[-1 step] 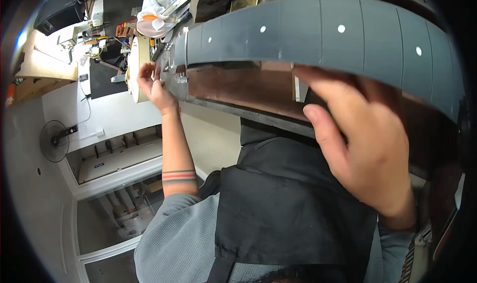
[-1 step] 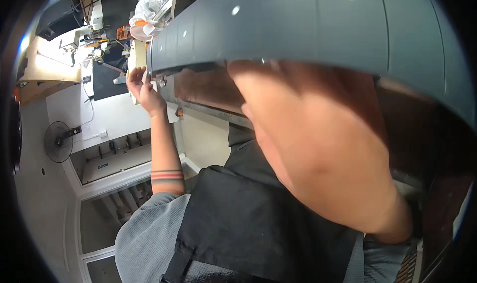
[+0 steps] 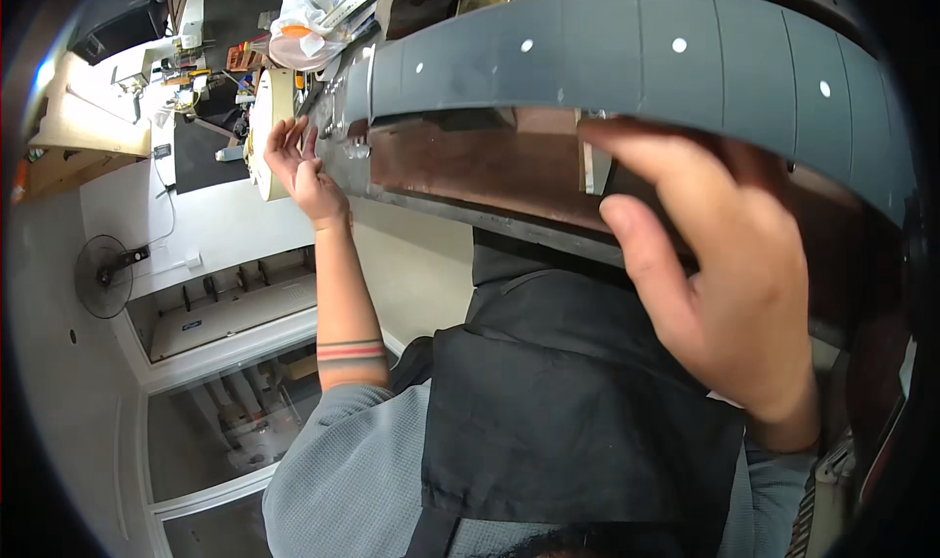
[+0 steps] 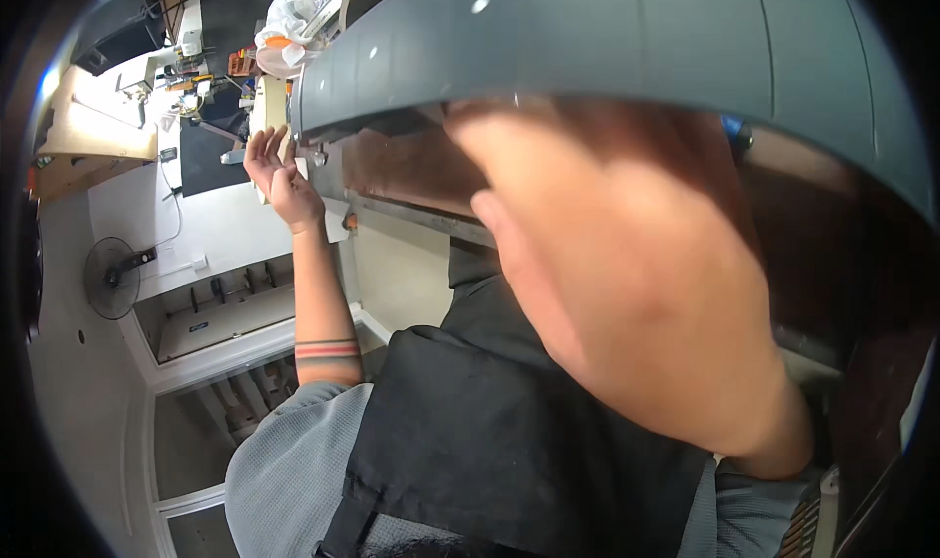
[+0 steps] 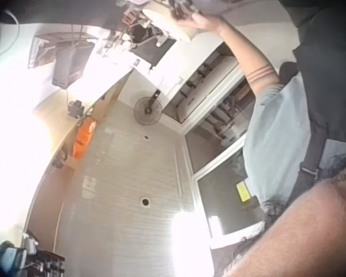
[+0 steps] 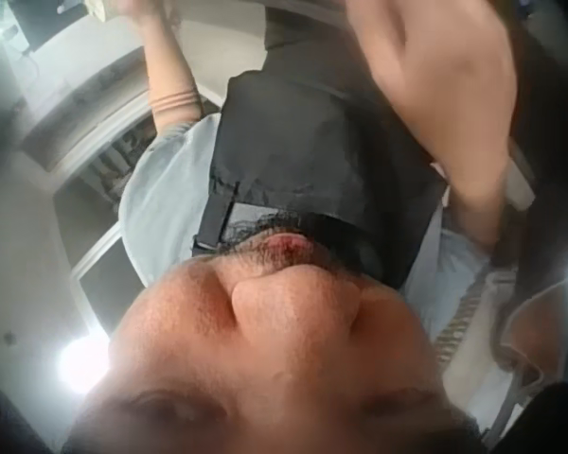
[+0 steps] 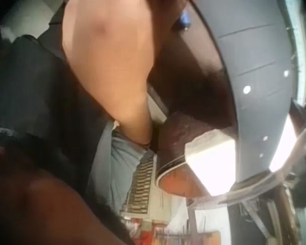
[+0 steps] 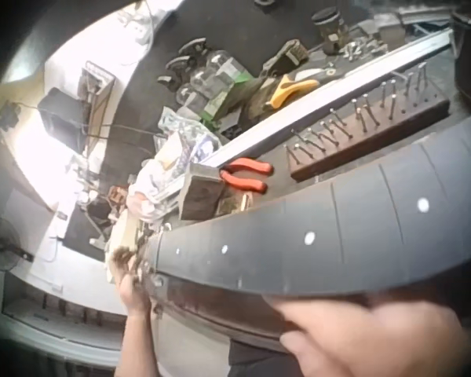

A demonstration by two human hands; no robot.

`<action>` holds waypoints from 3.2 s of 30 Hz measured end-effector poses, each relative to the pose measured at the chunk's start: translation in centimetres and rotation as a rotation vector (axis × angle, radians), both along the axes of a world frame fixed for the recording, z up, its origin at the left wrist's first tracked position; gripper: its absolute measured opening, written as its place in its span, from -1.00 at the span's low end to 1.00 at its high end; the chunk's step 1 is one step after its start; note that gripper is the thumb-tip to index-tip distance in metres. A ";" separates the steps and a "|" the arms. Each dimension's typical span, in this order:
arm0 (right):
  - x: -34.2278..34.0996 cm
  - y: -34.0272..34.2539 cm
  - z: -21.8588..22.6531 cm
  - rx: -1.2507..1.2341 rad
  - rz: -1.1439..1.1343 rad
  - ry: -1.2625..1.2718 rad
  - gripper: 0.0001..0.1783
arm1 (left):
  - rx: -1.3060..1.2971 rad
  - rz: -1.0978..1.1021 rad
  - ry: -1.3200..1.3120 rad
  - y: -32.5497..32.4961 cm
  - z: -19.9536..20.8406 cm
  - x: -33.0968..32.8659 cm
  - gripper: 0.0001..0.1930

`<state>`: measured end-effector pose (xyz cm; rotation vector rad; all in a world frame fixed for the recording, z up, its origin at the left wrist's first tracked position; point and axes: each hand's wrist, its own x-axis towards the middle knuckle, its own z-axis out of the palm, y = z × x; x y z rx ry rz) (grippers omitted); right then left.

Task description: The person installs a metal fret wire into a slot on a guitar neck. They use a hammer and a fret hammering tool to tap the fret into place, working from the headstock end towards the body. The person repeatedly checks the alignment and taps the fret to ensure it is seated correctly.

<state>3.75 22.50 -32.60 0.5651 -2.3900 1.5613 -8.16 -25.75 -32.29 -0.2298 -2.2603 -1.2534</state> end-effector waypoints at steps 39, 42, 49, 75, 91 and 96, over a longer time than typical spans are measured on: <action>2.3 0.9 14.1 -0.390 -0.114 0.371 -0.23 | -0.501 -0.120 0.864 9.7 22.3 1.8 -0.54; 3.0 1.0 15.1 -0.414 -0.121 0.375 -0.22 | -0.482 -0.145 0.894 10.1 23.6 2.2 -0.57; 4.0 1.3 16.1 -0.374 -0.130 0.397 -0.24 | -0.510 -0.116 0.962 10.4 25.0 3.4 -0.58; 4.7 1.6 15.9 -0.331 -0.137 0.390 -0.25 | -0.546 -0.084 0.934 10.0 25.2 4.6 -0.58; 3.9 -1.1 8.1 -0.537 0.023 -0.032 -0.50 | -0.574 -0.155 0.711 6.5 10.4 3.2 -0.54; 3.4 -1.9 4.2 -0.490 0.011 -0.157 -0.52 | -0.417 -0.156 0.526 6.7 3.1 2.6 -0.55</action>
